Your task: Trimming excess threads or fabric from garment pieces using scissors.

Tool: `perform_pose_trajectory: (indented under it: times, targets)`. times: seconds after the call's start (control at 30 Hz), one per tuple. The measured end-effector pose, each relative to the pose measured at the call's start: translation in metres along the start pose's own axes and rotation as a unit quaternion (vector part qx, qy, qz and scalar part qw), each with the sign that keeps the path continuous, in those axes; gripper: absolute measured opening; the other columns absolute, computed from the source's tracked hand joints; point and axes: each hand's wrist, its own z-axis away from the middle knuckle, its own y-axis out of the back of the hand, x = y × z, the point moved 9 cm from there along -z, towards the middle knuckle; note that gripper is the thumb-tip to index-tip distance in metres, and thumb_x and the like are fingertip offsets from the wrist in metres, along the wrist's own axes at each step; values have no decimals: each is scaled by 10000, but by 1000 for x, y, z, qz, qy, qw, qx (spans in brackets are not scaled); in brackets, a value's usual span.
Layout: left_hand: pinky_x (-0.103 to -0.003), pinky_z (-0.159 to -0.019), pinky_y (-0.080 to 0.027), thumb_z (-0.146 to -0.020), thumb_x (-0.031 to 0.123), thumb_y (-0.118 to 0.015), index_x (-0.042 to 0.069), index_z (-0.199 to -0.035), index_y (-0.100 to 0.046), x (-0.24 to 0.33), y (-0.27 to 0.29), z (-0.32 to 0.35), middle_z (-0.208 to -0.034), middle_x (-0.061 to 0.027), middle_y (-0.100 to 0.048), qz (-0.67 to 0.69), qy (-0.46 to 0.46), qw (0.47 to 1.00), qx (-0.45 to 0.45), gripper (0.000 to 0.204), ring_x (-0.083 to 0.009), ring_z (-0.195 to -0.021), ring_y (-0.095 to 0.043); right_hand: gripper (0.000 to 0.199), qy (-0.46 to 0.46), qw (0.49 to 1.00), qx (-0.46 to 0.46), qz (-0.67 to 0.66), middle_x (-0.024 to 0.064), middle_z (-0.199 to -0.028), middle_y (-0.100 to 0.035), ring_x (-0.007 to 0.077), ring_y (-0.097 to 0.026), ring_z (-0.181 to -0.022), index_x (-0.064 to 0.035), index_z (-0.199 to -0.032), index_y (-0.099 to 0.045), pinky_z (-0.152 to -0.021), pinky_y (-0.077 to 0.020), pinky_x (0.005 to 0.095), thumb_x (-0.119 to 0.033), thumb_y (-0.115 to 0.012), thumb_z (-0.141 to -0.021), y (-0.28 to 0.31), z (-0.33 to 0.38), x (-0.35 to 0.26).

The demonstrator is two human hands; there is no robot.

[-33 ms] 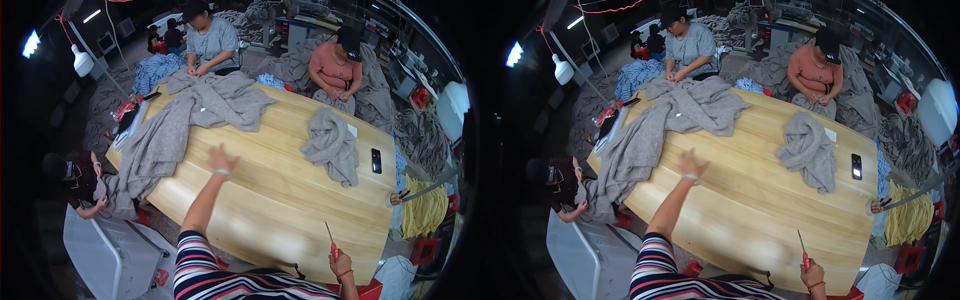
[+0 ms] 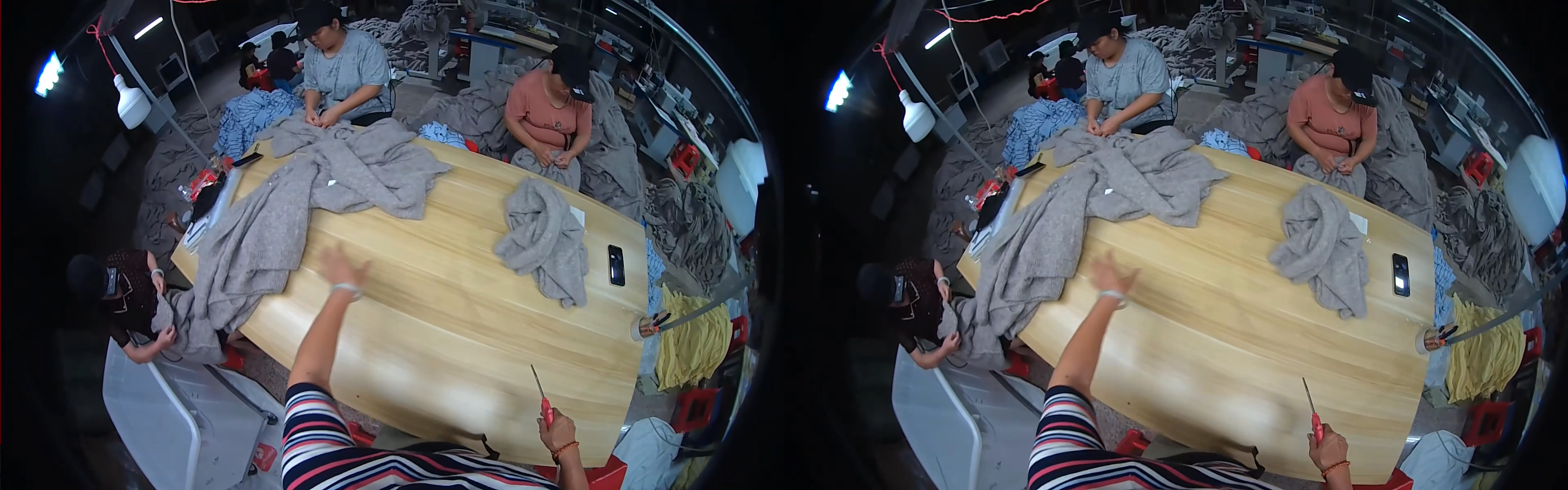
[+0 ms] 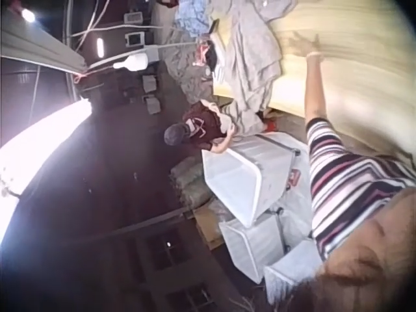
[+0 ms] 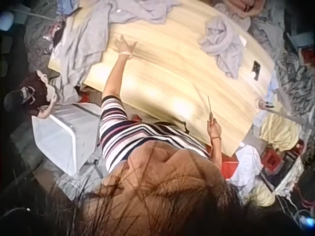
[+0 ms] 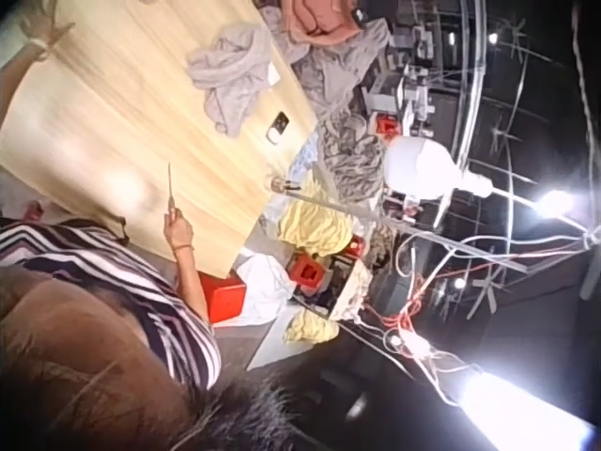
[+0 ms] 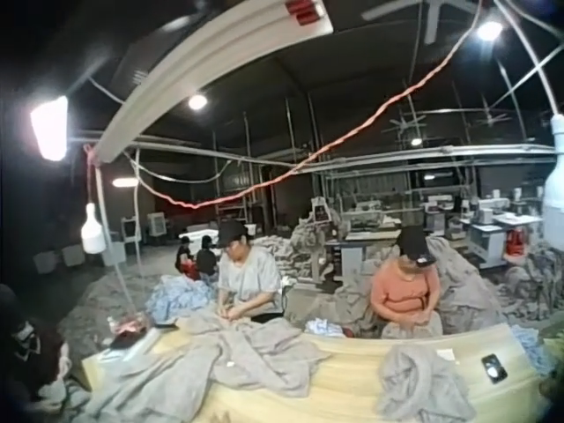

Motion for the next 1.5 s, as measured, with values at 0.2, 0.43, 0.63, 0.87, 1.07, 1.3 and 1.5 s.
perform_pose_trajectory:
  times: [0.2, 0.43, 0.63, 0.87, 1.07, 1.3, 1.5]
  targets:
    - [-730, -1095, -106, -637, 593, -809, 177, -1560, -178, -247, 44, -91, -1609, -227, -108, -102, 207, 972, 32, 1192, -418, -1491, -40, 380, 13, 992, -75, 103, 208, -752, -677, 407, -667, -715, -39, -1009, -630, -672, -531, 498, -377, -664, -840, -27, -45, -78]
    - [-684, -1101, -204, -579, 640, -817, 190, -1563, -166, -357, 50, -161, -1596, -223, -176, -93, 249, 964, -2, 1263, -403, -1472, -174, 447, 53, 973, -147, 168, 186, -772, -690, 379, -679, -693, -59, -1065, -615, -667, -535, 474, -454, -636, -857, -72, -88, -158]
    - [-473, -1023, -439, -553, 631, -829, 104, -1537, -221, -407, -7, -187, -1460, -253, -419, -38, 184, 978, -90, 1272, -424, -1260, -501, 449, 89, 969, -159, 169, 179, -751, -678, 385, -678, -687, -75, -1065, -614, -659, -536, 492, -474, -634, -859, -80, -103, -207]
    - [-426, -937, -506, -606, 399, -840, -20, -1303, -534, -375, -24, -141, -1128, -268, -663, 130, 73, 972, -182, 868, -400, -1066, -638, 357, 115, 966, -147, 177, 170, -720, -677, 366, -684, -669, -76, -1030, -622, -628, -549, 472, -391, -640, -864, -85, -118, -230]
    - [-411, -930, -505, -652, 370, -835, -80, -1254, -517, -272, -37, 0, -1117, -255, -668, 222, 50, 946, -229, 816, -380, -1064, -647, 373, 125, 972, -147, 134, 180, -755, -683, 383, -679, -693, -74, -1060, -610, -652, -544, 488, -394, -631, -869, -87, -104, -223]
    - [-365, -1019, -438, -724, 423, -803, -237, -1346, -295, -127, -71, 165, -1284, -323, -553, 362, 159, 892, -221, 1040, -374, -1187, -572, 353, 96, 989, -96, 62, 205, -722, -661, 404, -659, -706, -63, -1070, -602, -665, -529, 488, -353, -631, -871, -63, -79, -158]
    - [-471, -774, -550, -816, 187, -751, 135, -1404, -281, 60, -89, 288, -1357, -153, -463, 603, 362, 631, -328, 755, -324, -1115, -554, 282, 75, 997, -8, -15, 213, -762, -660, 404, -654, -730, -54, -1060, -600, -683, -527, 480, -258, -641, -870, -8, -52, -92]
